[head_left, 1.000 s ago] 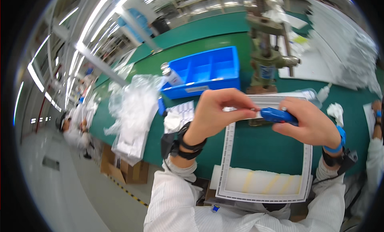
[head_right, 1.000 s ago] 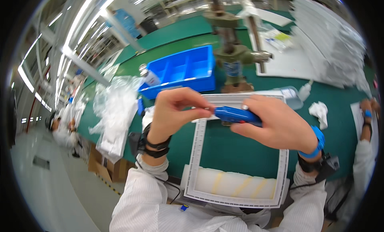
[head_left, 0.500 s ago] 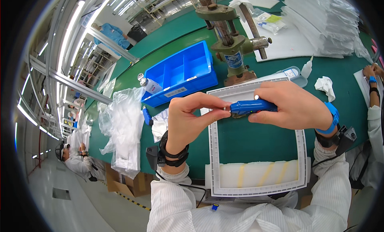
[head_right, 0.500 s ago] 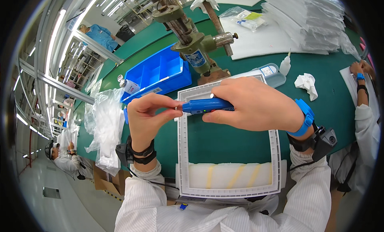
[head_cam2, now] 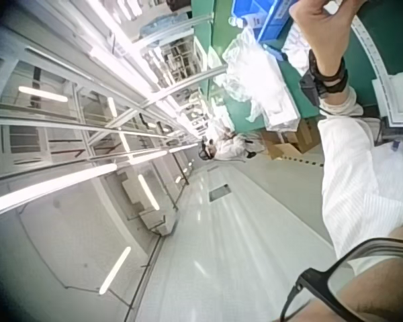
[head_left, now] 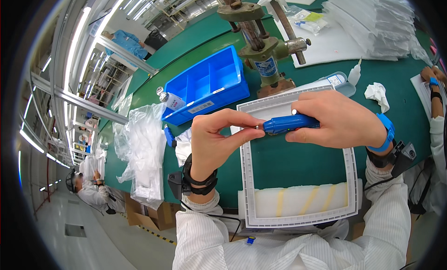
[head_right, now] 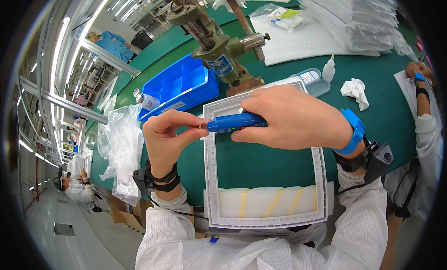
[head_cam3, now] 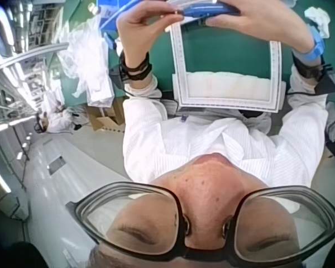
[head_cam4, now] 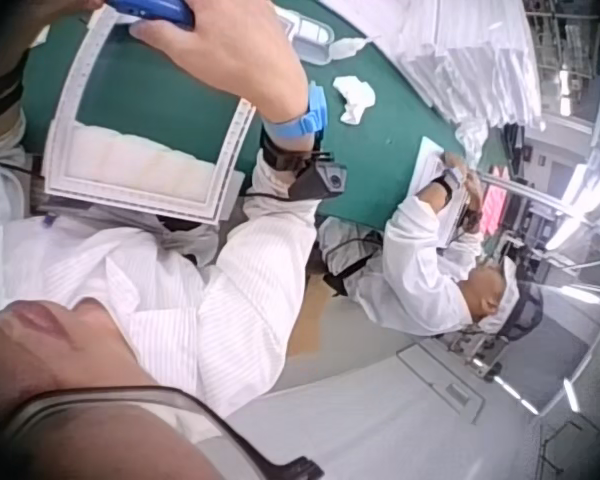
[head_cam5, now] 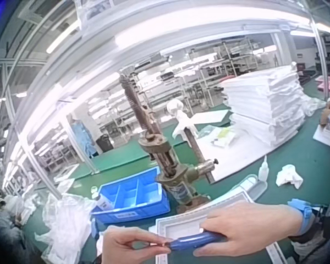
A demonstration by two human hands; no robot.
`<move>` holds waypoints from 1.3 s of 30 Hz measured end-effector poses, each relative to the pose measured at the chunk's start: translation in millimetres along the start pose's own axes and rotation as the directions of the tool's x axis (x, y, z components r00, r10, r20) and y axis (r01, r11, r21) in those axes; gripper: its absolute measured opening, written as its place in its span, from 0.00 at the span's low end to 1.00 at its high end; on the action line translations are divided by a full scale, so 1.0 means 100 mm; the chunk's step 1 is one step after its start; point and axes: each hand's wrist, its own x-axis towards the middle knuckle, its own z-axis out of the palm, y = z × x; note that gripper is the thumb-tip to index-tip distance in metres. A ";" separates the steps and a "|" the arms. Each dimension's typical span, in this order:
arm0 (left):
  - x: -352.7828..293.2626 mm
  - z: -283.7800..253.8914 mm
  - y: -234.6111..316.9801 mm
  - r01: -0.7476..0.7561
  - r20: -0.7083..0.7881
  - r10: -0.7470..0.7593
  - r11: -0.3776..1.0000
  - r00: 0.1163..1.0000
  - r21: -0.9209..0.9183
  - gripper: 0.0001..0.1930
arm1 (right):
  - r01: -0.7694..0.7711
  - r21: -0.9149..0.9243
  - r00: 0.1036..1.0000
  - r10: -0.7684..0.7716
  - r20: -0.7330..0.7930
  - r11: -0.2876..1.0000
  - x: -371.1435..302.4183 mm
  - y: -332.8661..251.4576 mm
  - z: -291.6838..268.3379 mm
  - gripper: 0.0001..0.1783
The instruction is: The person is seen assembling components of a frame using glue and a manual press.
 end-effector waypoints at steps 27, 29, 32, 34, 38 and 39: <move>0.63 0.55 -0.93 0.276 -0.009 -0.276 0.959 0.961 0.064 0.08 | -0.070 0.192 0.956 0.120 -0.268 0.979 -0.27 0.08 -0.43 0.17; 0.63 0.57 -1.01 0.145 -0.027 -0.143 0.983 0.989 0.112 0.09 | -0.030 0.191 0.950 0.088 -0.300 0.981 -0.30 0.07 -0.45 0.17; 0.66 0.58 -1.15 0.163 0.084 -0.185 0.963 0.979 0.214 0.12 | 0.000 0.240 0.946 0.078 -0.314 0.971 -0.33 0.06 -0.46 0.17; 0.67 0.67 -1.15 0.179 -0.030 -0.177 0.980 0.984 0.092 0.13 | 0.010 0.235 0.944 0.068 -0.323 0.972 -0.34 0.07 -0.47 0.16; 0.70 0.71 -1.13 0.190 0.022 -0.191 0.982 0.981 0.013 0.13 | 0.019 0.252 0.942 0.067 -0.328 0.967 -0.37 0.05 -0.50 0.16; 0.70 0.72 -1.15 0.182 0.019 -0.183 0.983 0.983 0.030 0.12 | 0.010 0.237 0.942 0.071 -0.328 0.971 -0.38 0.05 -0.50 0.16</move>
